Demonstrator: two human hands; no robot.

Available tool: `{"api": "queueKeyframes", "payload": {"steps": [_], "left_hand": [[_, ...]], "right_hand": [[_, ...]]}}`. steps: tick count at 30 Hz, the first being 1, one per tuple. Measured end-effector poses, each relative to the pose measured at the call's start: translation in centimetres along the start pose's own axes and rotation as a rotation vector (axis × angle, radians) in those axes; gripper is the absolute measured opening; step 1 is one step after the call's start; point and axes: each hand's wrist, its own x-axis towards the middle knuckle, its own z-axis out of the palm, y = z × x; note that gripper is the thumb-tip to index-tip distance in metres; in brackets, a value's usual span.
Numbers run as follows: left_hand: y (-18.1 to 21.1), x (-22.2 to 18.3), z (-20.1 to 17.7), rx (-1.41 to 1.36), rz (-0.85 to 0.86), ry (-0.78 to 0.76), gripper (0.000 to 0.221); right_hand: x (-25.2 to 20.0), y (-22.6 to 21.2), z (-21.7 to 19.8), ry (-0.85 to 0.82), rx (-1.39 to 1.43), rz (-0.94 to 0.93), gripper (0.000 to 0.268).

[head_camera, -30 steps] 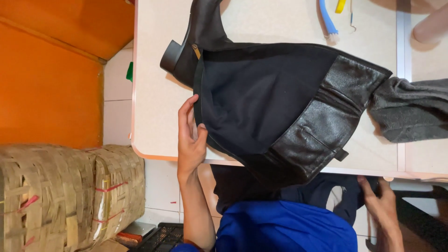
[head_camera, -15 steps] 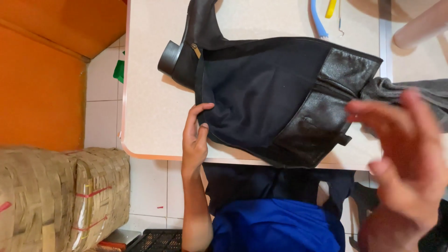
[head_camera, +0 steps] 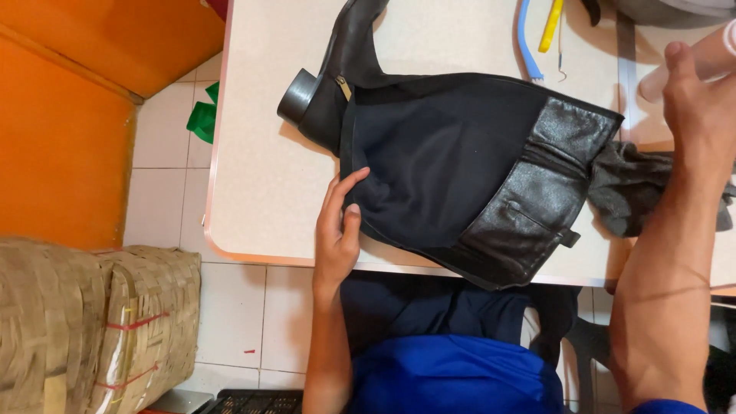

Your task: A person is cleaning a long black leather boot at a workbench by applying cleaning foam, scrubbing the surface with a brush, and wiping it clean with a cloth.

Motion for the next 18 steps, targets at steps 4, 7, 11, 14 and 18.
{"api": "queueKeyframes", "payload": {"steps": [4,7,11,14,18], "left_hand": [[-0.1,0.0,0.0,-0.024,0.013,0.002,0.041],[-0.2,-0.1,0.1,-0.021,-0.013,-0.002,0.043],[0.7,0.0,0.1,-0.035,-0.027,0.003,0.045],[0.8,0.0,-0.1,-0.028,0.013,-0.012,0.043],[0.6,0.0,-0.2,-0.001,-0.006,-0.002,0.037]], "right_hand": [[0.5,4.1,2.6,0.047,-0.032,-0.090,0.058],[-0.3,0.4,0.7,0.039,0.301,-0.204,0.042],[-1.3,-3.2,-2.0,0.134,0.185,-0.252,0.046],[-2.1,-7.6,-4.2,0.041,0.478,-0.196,0.041],[-2.7,-11.3,-4.3,-0.127,1.099,0.020,0.034]]}}
